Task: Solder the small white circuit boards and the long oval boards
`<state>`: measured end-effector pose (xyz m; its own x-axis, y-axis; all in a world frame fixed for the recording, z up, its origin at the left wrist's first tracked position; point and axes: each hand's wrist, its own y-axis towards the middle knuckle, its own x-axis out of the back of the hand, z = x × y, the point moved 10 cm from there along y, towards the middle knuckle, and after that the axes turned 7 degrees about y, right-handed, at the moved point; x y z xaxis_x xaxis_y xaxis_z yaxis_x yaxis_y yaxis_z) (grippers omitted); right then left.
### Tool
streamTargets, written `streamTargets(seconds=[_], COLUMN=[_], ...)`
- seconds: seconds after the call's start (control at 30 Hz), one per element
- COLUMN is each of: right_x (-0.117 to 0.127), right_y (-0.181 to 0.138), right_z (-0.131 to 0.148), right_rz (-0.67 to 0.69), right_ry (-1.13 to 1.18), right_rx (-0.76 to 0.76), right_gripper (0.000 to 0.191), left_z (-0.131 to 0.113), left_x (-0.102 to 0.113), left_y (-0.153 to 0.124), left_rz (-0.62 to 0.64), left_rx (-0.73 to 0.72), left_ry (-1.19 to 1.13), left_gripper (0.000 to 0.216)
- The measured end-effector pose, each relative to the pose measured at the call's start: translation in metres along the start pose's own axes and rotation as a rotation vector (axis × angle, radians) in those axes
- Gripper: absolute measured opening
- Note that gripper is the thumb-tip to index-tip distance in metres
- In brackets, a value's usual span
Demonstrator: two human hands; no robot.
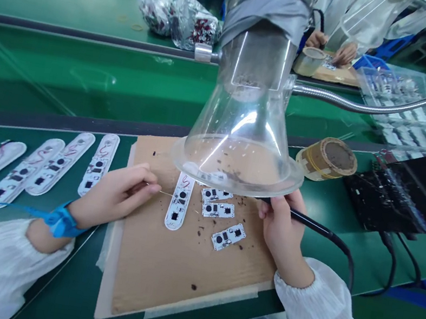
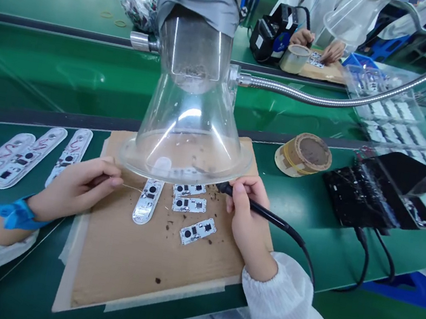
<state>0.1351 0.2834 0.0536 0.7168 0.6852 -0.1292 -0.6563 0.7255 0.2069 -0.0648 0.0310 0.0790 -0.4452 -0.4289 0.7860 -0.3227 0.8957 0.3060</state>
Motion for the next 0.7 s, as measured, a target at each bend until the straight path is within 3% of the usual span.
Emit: streamTargets(seconds=[0.13,0.3,0.47,0.7], right_x=[-0.004,-0.027,-0.05,-0.051], right_y=[-0.006,-0.019,-0.029,-0.028], right_z=[-0.001,0.006,0.019,0.01], right_rz=[0.051,0.238,0.4,0.398], right_ry=[-0.016,-0.101,-0.214,-0.287], right_rx=[-0.012,-0.042,-0.007,-0.043], right_gripper=[0.026,0.023,0.02,0.033], left_z=[0.002,0.003,0.005,0.001], left_x=[0.013,0.026,0.03,0.036], left_y=[-0.002,-0.007,-0.008,-0.006], left_rz=[-0.117,-0.243,-0.284,-0.382], left_rx=[0.005,-0.025,-0.013,-0.017], left_ry=[0.021,0.022,0.025,0.095], left_gripper=[0.017,0.023,0.025,0.026])
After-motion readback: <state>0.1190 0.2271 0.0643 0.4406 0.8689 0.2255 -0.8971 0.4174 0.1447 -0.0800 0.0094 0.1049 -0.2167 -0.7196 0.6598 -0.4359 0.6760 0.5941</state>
